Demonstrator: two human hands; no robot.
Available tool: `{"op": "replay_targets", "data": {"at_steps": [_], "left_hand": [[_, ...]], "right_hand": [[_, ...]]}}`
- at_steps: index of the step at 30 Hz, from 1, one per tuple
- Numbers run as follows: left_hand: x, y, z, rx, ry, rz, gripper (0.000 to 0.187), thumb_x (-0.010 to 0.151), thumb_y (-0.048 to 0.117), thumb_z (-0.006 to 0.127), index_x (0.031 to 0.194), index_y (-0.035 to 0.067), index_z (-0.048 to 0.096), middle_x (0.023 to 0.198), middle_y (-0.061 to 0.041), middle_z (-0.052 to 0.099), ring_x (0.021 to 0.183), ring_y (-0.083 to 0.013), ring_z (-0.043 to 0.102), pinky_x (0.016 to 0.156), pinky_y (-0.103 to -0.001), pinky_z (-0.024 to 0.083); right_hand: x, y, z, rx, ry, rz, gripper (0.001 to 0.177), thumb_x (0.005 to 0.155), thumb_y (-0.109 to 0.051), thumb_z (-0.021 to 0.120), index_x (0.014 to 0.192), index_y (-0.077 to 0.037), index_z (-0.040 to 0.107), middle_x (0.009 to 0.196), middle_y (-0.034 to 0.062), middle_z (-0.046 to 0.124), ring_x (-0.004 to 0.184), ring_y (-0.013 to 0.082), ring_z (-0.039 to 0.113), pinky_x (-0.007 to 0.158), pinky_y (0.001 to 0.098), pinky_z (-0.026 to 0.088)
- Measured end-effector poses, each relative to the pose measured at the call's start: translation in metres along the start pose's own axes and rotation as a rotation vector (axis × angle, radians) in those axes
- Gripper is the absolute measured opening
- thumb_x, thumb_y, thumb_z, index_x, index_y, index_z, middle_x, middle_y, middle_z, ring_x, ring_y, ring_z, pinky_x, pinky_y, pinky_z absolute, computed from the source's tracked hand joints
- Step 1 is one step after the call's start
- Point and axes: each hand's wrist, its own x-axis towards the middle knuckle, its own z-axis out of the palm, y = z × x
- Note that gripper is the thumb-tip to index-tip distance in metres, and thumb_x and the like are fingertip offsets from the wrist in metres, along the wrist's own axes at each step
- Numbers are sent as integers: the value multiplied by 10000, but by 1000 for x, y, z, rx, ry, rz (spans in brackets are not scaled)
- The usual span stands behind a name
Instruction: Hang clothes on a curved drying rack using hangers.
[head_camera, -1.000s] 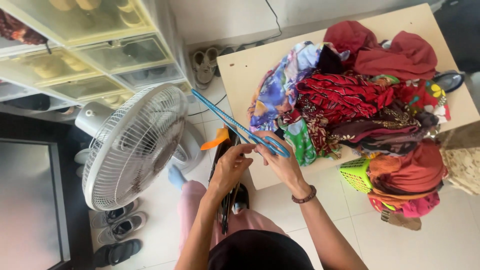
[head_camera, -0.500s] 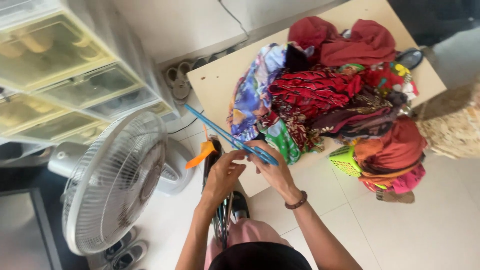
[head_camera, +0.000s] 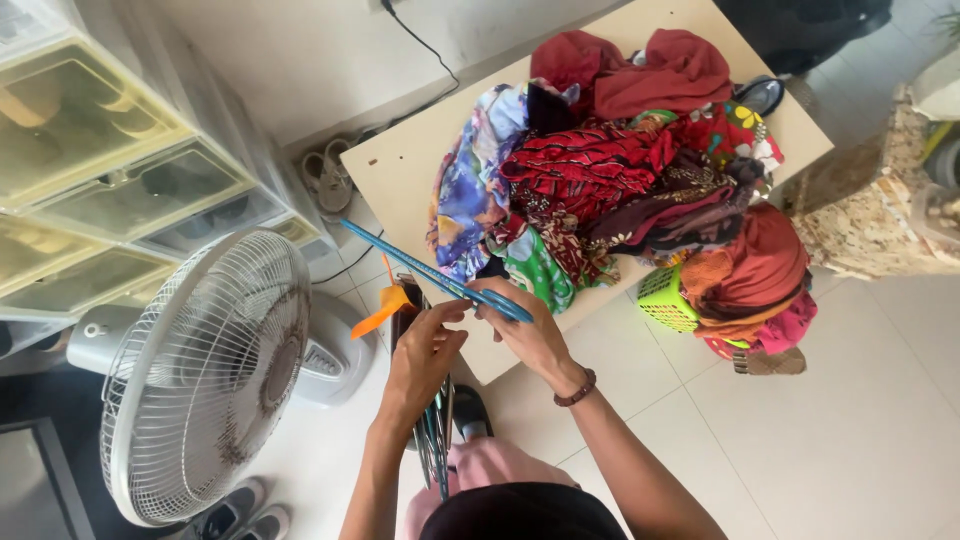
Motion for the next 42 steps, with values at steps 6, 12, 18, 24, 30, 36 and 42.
{"op": "replay_targets", "data": {"at_steps": [6,12,18,24,30,36,42], "left_hand": [[-29,-11,16,28,-20,60,376,922,88,643,1297,114,670,1190,-120,692,975,-222,734,861,-346,603],[-54,-10,42,57,-77,92,390,913,89,652,1302,110,657,1206,-116,708,953,-232,748,840,-342,597],[-63,-24,90,22,-78,166,327,926,92,658,1251,58,645,1198,-123,721,951,-245,764,814,-351,620],[-73,-33,146,-31,-74,162,347,909,64,660,1256,65,652,1185,-131,728,968,-243,761,817,-359,623],[-49,2,190,-33,-178,115,378,900,46,646,1270,113,688,1199,-115,727,958,-242,755,838,-357,613],[30,2,270,75,-162,227,365,885,13,632,1229,107,711,1165,-134,733,989,-233,741,828,-354,613],[110,-7,351,147,-110,264,332,875,50,663,1196,109,727,1135,-144,736,986,-246,740,814,-357,608]], "right_hand": [[-34,6,-3,5,30,-2,286,978,-93,602,1255,-100,676,859,28,731,650,75,645,549,243,533],[-86,22,-15,9,88,-110,283,993,-89,585,1264,-98,667,870,14,731,742,44,674,591,233,551],[-140,-5,-42,-86,148,88,282,964,-97,635,1239,-106,697,814,20,713,613,78,601,549,243,515],[-174,13,-72,-20,193,10,272,988,-106,610,1252,-97,675,864,11,725,670,52,612,559,230,520],[-177,41,-130,28,287,97,262,985,-137,621,1237,-98,685,829,26,721,634,51,580,554,237,512],[-158,56,-224,39,370,124,273,976,-162,624,1236,-117,696,824,21,711,624,56,577,558,236,510],[-133,90,-297,36,426,143,294,947,-153,632,1233,-120,688,818,7,699,600,69,577,554,234,504]]}}
